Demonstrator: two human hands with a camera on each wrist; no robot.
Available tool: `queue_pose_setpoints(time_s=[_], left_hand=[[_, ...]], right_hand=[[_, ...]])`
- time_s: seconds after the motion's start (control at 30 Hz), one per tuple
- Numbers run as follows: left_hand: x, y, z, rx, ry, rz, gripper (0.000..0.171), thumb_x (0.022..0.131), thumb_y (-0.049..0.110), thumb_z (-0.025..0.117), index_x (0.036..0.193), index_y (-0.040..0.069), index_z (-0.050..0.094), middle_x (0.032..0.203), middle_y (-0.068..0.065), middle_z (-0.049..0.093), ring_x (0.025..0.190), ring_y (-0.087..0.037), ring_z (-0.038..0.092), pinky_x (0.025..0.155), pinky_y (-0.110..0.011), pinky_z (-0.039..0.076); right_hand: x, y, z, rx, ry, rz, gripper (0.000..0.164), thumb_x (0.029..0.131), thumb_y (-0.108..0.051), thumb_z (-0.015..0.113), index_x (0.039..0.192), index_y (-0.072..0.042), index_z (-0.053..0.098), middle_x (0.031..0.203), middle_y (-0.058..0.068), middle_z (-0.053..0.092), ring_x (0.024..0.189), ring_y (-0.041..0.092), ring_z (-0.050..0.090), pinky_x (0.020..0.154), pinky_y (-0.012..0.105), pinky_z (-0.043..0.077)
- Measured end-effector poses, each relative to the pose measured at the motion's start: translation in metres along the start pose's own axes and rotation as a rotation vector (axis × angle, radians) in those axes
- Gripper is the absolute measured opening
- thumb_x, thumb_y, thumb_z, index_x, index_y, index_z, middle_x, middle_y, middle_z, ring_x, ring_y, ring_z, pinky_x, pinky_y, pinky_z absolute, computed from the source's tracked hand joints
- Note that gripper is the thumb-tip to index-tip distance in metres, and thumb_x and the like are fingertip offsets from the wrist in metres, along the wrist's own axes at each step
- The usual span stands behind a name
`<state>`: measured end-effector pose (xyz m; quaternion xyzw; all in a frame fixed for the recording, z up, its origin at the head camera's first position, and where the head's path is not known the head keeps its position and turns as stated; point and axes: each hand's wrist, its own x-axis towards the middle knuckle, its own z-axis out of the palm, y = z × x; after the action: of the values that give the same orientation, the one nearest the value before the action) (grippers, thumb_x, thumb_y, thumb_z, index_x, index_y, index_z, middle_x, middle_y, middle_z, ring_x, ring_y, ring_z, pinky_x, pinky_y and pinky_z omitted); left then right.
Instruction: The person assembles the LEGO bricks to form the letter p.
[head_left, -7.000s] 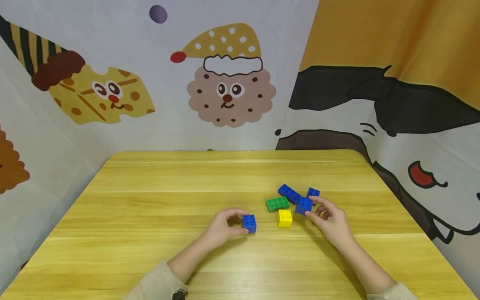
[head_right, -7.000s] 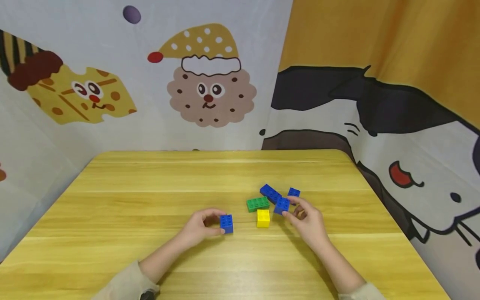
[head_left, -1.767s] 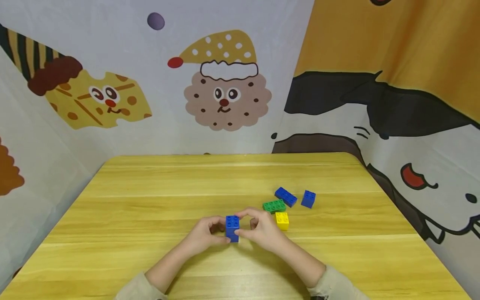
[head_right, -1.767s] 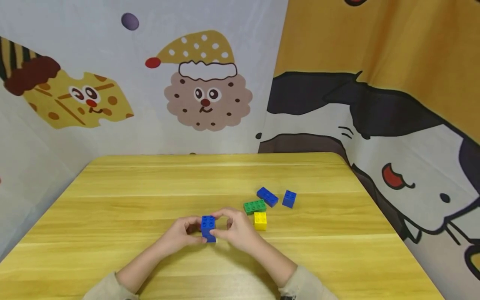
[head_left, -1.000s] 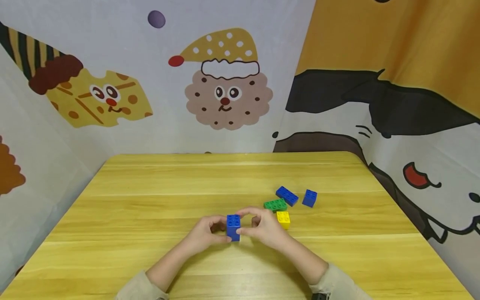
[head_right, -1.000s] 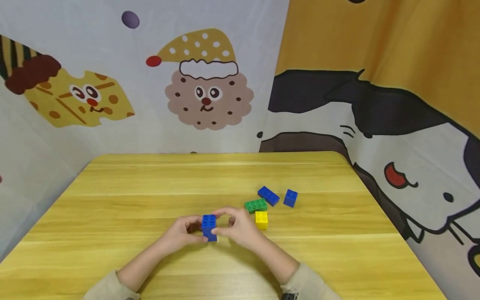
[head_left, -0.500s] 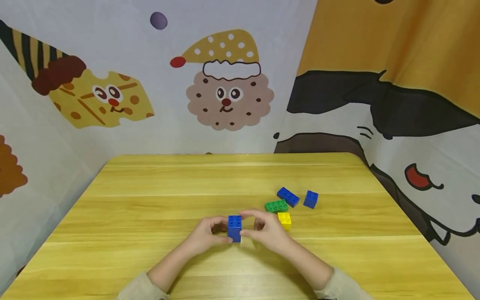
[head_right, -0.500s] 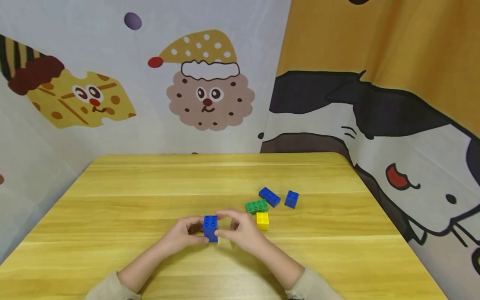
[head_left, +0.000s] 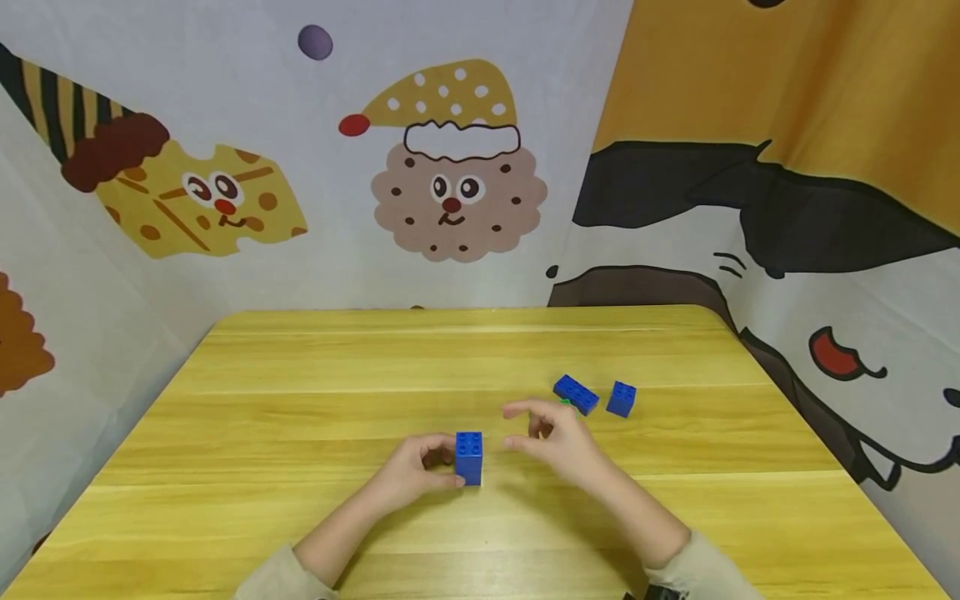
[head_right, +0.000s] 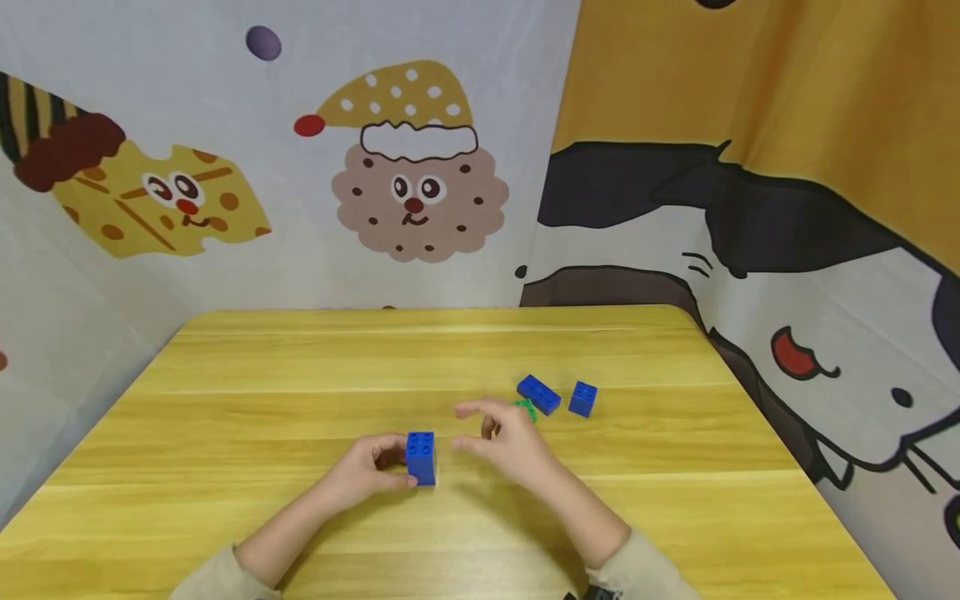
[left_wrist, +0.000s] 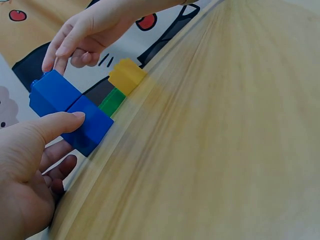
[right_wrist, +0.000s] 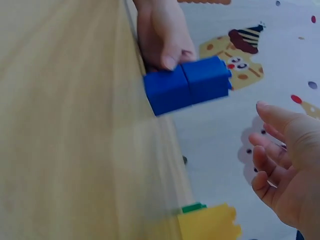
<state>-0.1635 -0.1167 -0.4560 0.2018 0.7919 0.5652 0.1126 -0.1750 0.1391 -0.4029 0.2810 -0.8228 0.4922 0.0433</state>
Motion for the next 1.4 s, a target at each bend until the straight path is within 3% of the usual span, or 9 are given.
queue_pose_setpoints(time_s=[0.27,0.6,0.73,1.03,1.4], left_hand=[[-0.001,0.001,-0.001,0.005,0.004,-0.007,0.039,0.077,0.015,0.08,0.113,0.008,0.067,0.099,0.0,0.066,0.092,-0.022,0.057,0.078,-0.033,0.047],[-0.002,0.002,0.0,-0.004,0.0,-0.014,0.039,0.077,0.015,0.08,0.113,0.008,0.067,0.1,0.0,0.066,0.093,-0.022,0.057,0.078,-0.035,0.046],[-0.002,0.001,0.0,-0.004,0.001,-0.009,0.039,0.077,0.014,0.08,0.113,0.008,0.066,0.1,0.0,0.066,0.093,-0.022,0.057,0.078,-0.034,0.046],[-0.001,0.001,0.0,-0.006,-0.003,-0.018,0.039,0.078,0.015,0.08,0.114,0.008,0.066,0.101,0.0,0.066,0.095,-0.022,0.058,0.08,-0.036,0.046],[-0.002,0.003,0.0,0.001,0.004,-0.013,0.039,0.077,0.015,0.08,0.113,0.008,0.067,0.101,0.0,0.067,0.094,-0.022,0.058,0.08,-0.035,0.047]], right_hand=[[0.005,0.008,-0.026,-0.068,0.056,0.04,0.033,0.082,-0.016,0.077,0.113,-0.019,0.069,0.104,-0.004,0.067,0.069,0.016,0.052,0.055,0.029,0.043],[0.008,0.03,-0.055,-0.135,0.1,0.079,0.031,0.085,-0.015,0.073,0.116,-0.013,0.068,0.108,0.007,0.068,0.073,0.02,0.053,0.054,0.027,0.044],[0.008,0.037,-0.06,-0.148,0.088,0.114,0.035,0.087,-0.015,0.072,0.12,-0.009,0.065,0.108,0.011,0.067,0.075,0.021,0.053,0.054,0.027,0.043],[0.008,0.051,-0.064,-0.192,0.047,0.16,0.036,0.085,-0.008,0.072,0.12,-0.005,0.064,0.114,0.008,0.065,0.077,0.019,0.054,0.055,0.027,0.045],[0.007,0.059,-0.067,-0.252,-0.054,0.225,0.036,0.085,-0.007,0.072,0.12,-0.005,0.065,0.107,0.011,0.064,0.062,0.017,0.047,0.05,0.027,0.04]])
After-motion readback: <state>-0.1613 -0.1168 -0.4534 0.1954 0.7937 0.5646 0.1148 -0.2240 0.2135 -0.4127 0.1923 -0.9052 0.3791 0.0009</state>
